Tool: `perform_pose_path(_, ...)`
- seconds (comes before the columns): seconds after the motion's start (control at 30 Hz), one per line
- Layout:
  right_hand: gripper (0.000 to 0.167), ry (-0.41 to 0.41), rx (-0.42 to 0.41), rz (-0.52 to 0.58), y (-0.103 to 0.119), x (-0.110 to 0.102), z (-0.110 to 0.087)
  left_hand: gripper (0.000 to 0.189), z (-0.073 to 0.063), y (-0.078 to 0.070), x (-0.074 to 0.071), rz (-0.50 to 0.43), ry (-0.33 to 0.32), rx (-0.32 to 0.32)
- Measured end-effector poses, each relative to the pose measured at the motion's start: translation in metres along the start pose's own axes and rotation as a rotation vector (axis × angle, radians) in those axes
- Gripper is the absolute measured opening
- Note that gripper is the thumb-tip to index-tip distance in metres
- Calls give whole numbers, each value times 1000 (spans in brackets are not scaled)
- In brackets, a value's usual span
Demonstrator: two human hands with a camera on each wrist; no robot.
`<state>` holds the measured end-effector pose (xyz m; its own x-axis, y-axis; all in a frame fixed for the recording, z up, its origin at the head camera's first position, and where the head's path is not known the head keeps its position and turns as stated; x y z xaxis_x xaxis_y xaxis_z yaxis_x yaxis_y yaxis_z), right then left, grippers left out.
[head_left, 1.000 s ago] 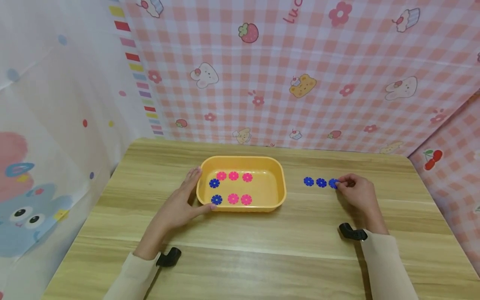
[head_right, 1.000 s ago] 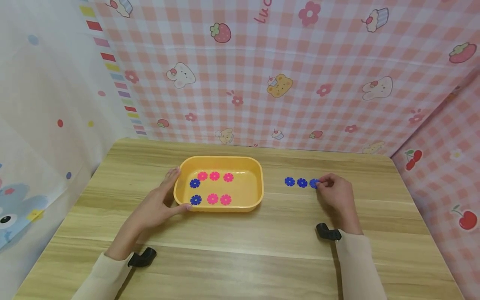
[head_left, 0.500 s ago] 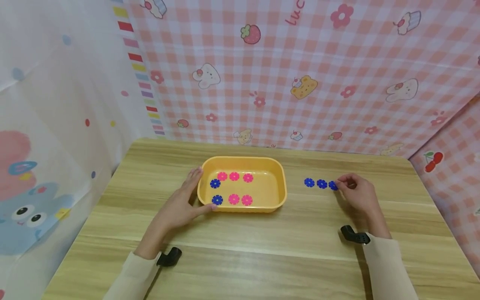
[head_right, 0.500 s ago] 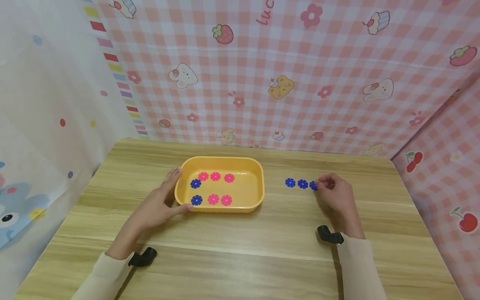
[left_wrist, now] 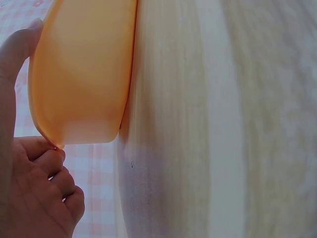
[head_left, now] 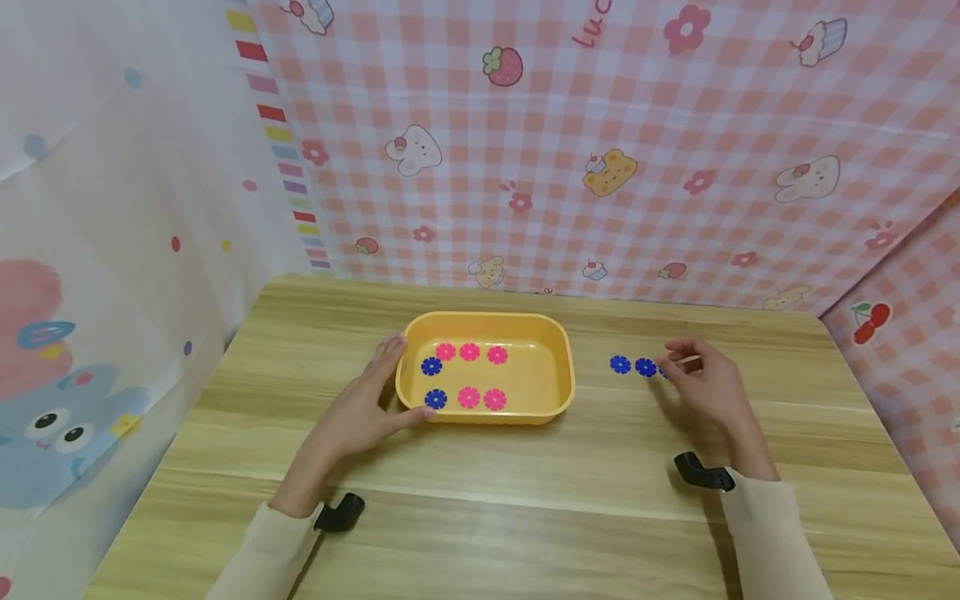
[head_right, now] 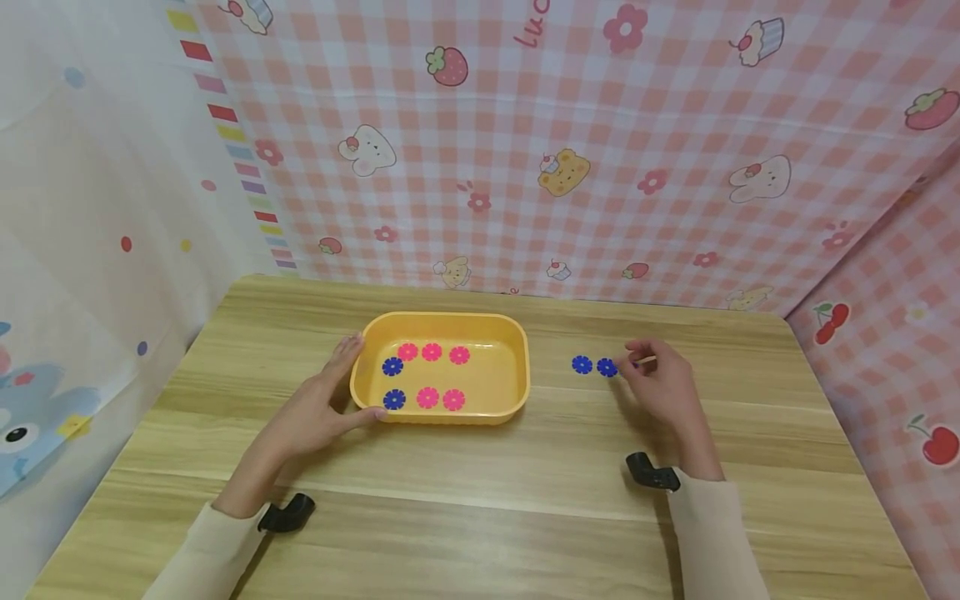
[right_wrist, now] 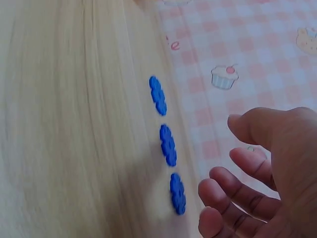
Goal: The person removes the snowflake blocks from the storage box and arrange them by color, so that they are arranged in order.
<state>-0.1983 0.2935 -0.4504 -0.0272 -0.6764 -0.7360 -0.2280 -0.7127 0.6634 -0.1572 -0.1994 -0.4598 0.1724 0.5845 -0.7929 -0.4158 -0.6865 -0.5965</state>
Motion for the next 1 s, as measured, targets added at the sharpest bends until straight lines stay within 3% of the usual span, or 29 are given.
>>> perform_pose_path(0.57, 44, -13, -147, 7, 35, 9, -11, 119, -1, -1, 0, -6, -1, -3)
perform_pose_path(1.0, 56, 29, -201, 11, 58, 18, -17, 118, 0, 0, 0, -13, 3, -12)
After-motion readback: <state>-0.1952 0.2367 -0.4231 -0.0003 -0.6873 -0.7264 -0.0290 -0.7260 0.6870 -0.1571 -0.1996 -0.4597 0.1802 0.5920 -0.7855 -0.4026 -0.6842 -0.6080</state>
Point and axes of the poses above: each hand's wrist, its own z-axis towards the middle knuckle, its own x-axis out of the palm, y = z × x, the point moved 3 cm from there along z, towards the middle knuckle, and after that the axes turned 14 degrees about x, right-handed, at the moved point
